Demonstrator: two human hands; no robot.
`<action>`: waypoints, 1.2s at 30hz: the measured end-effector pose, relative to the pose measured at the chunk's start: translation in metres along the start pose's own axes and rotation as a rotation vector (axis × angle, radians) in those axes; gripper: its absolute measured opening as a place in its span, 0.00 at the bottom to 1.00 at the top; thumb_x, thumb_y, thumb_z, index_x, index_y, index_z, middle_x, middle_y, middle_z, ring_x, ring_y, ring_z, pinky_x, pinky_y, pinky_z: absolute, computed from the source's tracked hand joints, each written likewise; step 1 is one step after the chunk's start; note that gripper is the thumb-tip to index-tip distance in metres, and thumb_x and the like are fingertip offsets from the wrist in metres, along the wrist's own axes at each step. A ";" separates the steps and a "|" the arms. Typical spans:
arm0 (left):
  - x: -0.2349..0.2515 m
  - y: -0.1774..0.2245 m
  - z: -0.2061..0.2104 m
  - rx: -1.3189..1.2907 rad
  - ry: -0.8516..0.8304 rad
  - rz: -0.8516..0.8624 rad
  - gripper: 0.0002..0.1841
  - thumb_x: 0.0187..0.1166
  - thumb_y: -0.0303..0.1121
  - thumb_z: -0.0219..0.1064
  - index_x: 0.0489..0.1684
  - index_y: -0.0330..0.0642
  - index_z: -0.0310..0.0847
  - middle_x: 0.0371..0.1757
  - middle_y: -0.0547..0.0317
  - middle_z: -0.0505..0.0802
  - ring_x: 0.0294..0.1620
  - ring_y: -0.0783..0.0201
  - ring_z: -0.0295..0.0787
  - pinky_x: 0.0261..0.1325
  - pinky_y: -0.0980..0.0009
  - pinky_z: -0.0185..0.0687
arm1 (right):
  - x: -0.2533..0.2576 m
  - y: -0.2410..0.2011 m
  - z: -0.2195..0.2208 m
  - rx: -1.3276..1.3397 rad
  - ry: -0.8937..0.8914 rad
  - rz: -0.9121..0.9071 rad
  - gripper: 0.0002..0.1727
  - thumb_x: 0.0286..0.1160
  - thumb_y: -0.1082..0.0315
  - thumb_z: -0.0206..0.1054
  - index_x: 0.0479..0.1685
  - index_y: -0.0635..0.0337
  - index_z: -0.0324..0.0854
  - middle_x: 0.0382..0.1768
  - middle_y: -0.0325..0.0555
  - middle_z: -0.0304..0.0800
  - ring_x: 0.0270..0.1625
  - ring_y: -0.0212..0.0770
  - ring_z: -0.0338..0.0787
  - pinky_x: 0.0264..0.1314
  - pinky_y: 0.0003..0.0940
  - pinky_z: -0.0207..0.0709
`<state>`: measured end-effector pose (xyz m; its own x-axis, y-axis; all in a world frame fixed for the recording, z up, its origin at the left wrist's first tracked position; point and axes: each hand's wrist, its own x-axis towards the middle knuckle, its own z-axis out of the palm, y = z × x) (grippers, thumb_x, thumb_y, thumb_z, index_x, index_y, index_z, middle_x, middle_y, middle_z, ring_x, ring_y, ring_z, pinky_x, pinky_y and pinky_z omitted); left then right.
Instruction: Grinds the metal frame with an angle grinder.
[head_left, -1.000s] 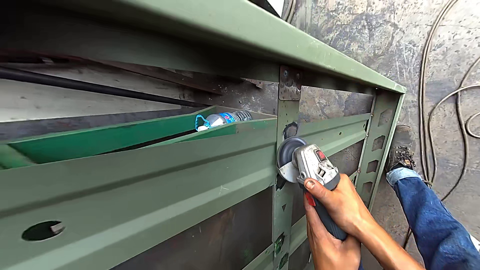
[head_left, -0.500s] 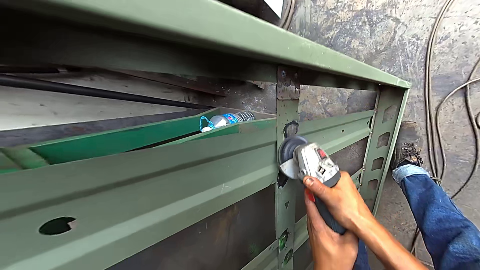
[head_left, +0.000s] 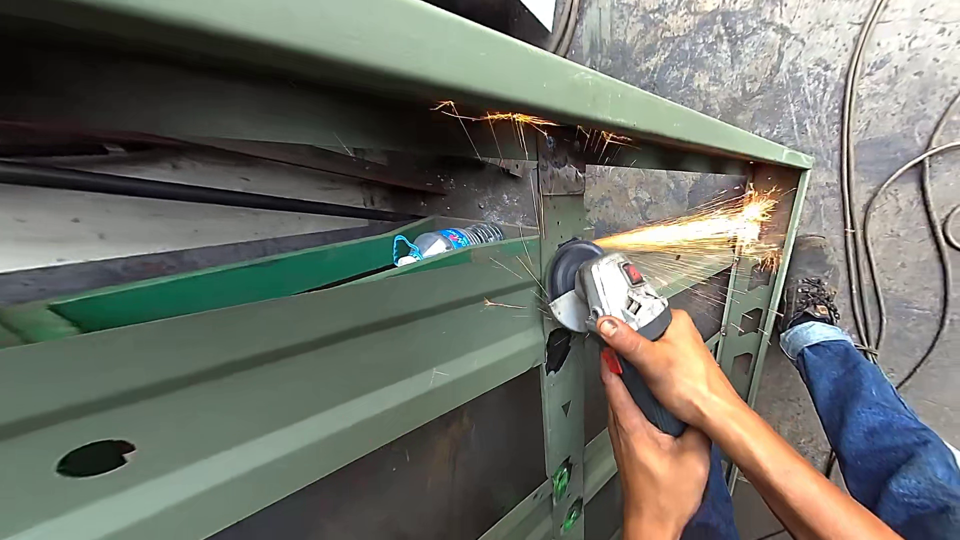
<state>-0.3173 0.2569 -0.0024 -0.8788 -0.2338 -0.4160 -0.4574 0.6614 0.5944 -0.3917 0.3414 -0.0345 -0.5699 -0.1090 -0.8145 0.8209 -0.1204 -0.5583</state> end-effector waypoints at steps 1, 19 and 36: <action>-0.003 0.000 -0.002 -0.005 0.011 0.002 0.64 0.41 0.42 0.83 0.86 0.20 0.48 0.75 0.34 0.78 0.76 0.64 0.77 0.77 0.69 0.75 | -0.003 0.001 0.002 0.004 -0.011 0.004 0.34 0.48 0.18 0.73 0.26 0.40 0.87 0.19 0.33 0.88 0.24 0.34 0.89 0.26 0.42 0.84; -0.001 0.004 0.004 -0.002 -0.022 -0.006 0.64 0.42 0.42 0.83 0.87 0.21 0.48 0.77 0.33 0.77 0.78 0.62 0.76 0.80 0.67 0.73 | 0.002 0.000 -0.005 -0.011 0.023 0.045 0.34 0.48 0.18 0.73 0.25 0.40 0.87 0.20 0.33 0.88 0.25 0.34 0.89 0.28 0.43 0.85; 0.006 0.005 0.007 -0.034 -0.017 0.005 0.64 0.40 0.40 0.82 0.85 0.19 0.47 0.75 0.32 0.77 0.77 0.63 0.76 0.78 0.69 0.73 | 0.006 -0.005 -0.008 -0.047 0.035 0.038 0.35 0.45 0.16 0.72 0.23 0.38 0.86 0.18 0.31 0.87 0.23 0.33 0.88 0.27 0.42 0.83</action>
<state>-0.3242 0.2640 -0.0072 -0.8788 -0.2177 -0.4246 -0.4574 0.6377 0.6198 -0.3990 0.3487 -0.0384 -0.5374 -0.0779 -0.8397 0.8431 -0.0703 -0.5331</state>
